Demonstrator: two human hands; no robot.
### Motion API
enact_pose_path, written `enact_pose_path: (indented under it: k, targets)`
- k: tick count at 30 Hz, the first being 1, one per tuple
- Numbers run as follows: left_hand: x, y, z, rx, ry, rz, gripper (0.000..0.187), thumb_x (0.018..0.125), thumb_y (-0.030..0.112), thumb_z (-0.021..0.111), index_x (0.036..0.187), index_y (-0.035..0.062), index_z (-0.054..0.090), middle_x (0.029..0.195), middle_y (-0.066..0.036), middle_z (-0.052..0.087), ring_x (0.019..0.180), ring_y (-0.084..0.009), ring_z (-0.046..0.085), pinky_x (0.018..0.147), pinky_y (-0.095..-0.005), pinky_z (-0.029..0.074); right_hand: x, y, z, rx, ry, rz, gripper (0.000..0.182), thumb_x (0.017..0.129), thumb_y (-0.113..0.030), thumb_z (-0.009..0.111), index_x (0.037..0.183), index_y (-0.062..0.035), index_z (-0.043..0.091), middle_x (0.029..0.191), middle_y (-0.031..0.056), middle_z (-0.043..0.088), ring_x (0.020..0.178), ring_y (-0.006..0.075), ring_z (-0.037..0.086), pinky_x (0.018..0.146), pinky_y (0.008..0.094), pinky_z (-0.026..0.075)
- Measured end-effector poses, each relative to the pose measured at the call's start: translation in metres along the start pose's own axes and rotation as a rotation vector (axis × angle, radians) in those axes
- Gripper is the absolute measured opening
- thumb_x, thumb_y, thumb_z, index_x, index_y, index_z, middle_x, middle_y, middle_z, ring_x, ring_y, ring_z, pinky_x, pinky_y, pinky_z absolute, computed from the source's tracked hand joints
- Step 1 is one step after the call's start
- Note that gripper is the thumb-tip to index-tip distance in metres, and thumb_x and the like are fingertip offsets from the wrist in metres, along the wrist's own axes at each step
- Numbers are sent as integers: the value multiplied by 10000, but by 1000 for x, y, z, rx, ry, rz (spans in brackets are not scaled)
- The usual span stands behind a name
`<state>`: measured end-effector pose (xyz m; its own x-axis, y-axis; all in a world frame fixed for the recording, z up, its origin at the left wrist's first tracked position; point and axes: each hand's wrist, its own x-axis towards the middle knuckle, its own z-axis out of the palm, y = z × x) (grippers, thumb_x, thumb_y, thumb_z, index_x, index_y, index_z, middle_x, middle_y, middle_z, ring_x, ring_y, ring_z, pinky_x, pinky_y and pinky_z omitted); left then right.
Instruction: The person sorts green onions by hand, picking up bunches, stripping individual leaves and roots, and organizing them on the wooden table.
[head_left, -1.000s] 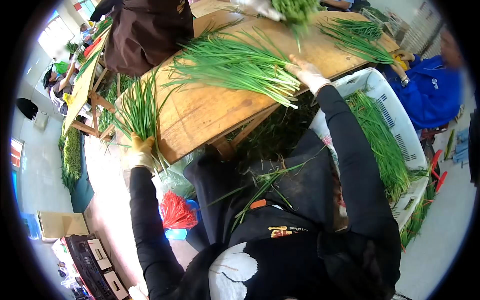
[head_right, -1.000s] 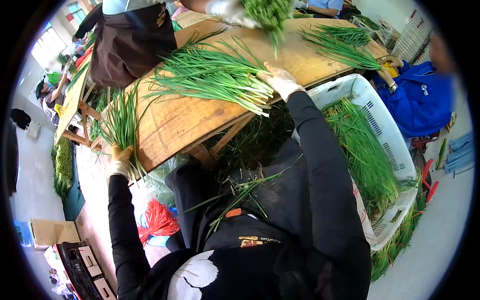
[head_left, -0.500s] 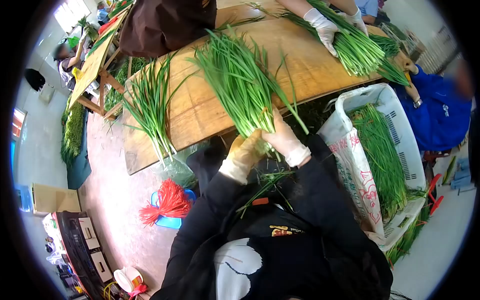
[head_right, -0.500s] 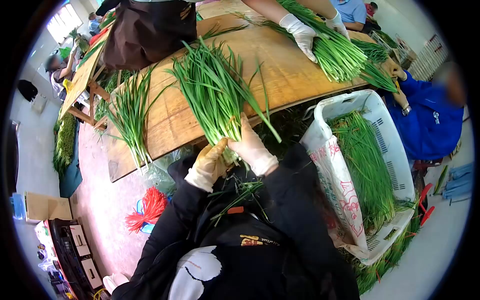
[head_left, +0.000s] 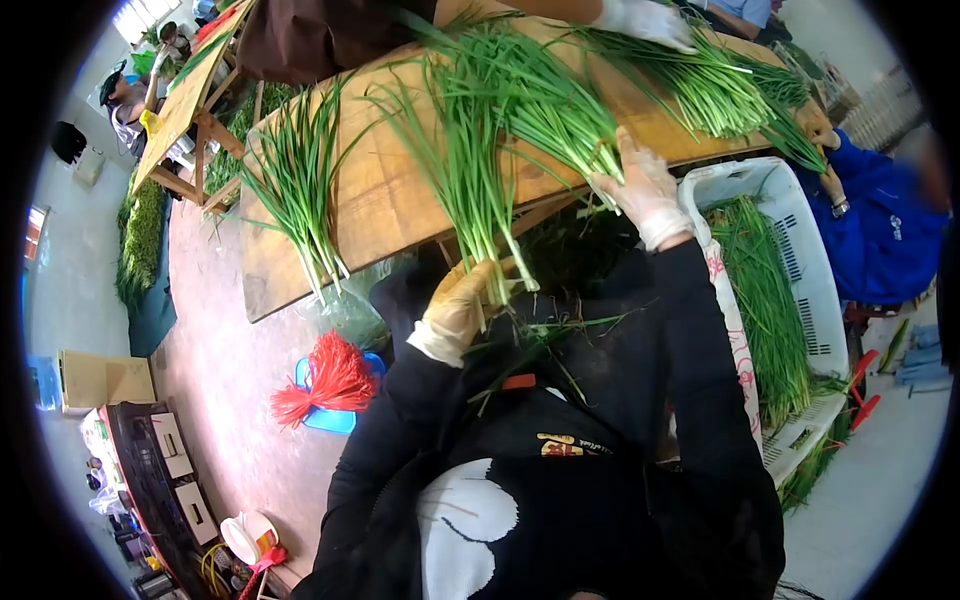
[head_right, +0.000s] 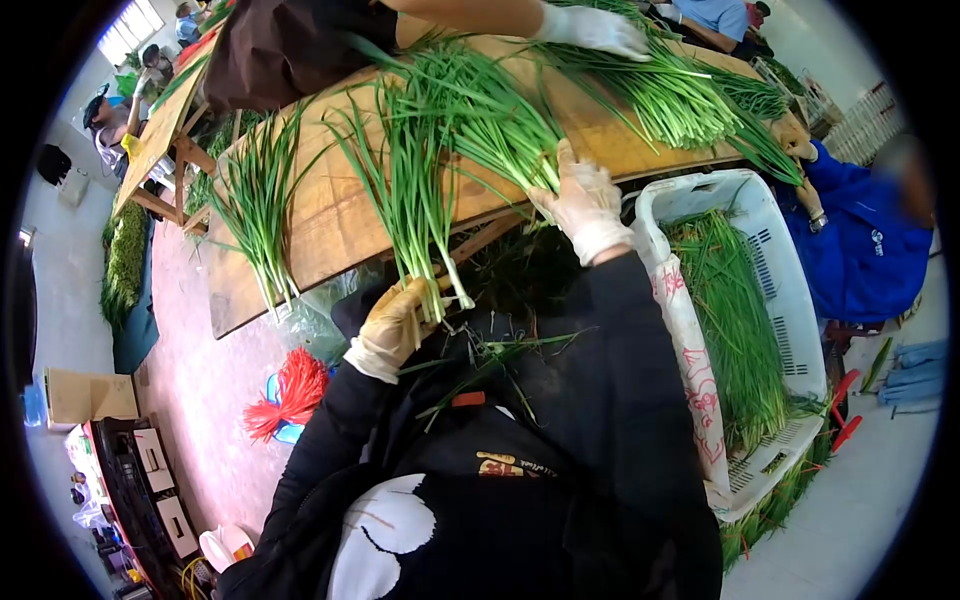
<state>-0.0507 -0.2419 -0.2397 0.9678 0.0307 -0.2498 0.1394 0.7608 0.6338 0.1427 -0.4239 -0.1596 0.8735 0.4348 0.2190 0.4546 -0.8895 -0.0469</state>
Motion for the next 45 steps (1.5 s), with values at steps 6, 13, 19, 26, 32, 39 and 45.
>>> enact_pose_path:
  k: [6,13,19,26,32,39,45]
  targets:
    - [-3,13,-19,-7,-116,-20,317,833,166,528,1106,15,469,1017,-115,575,830,-169,577,689,-282,478,-65,-43,-2,499,-32,-232,565,827,-571,305,869,-94,605,736,85,584,680,254,571,626,326,482]
    - [5,30,3,212,159,59,276,776,94,604,1007,-3,488,878,-78,598,744,-139,582,669,-249,485,-94,-86,17,446,271,-428,488,698,-483,584,992,-102,504,632,23,467,621,224,514,535,310,446]
    - [2,40,-4,237,-34,-22,322,826,116,524,1100,-40,457,1055,-171,552,846,-173,585,703,-298,496,-65,-56,31,317,37,-253,474,703,-145,636,1145,-121,466,839,78,547,749,216,536,628,327,462]
    - [-1,36,-15,71,-157,-85,372,850,164,487,1164,-25,426,1137,-166,502,928,-186,561,743,-324,476,-65,-58,14,311,522,-583,506,719,-135,623,1193,-120,445,928,54,552,747,187,525,601,288,473]
    - [3,35,-13,145,-113,-109,347,853,168,485,1140,-25,452,1028,-127,563,895,-195,572,746,-326,474,-30,-98,39,-49,241,-597,102,730,-209,597,783,-122,592,722,32,551,666,207,550,550,313,457]
    - [6,33,-13,-134,-39,-133,329,828,179,542,1112,26,478,957,-75,592,831,-152,562,640,-270,469,9,-91,-8,687,-35,-392,109,772,-147,563,761,-41,585,707,73,591,594,155,574,573,277,462]
    - [23,16,12,71,20,-44,334,805,190,579,1084,24,502,918,-33,598,682,-75,500,563,-187,393,-2,-119,-3,552,204,-686,116,786,-186,555,781,-74,586,719,83,586,614,208,582,548,292,472]
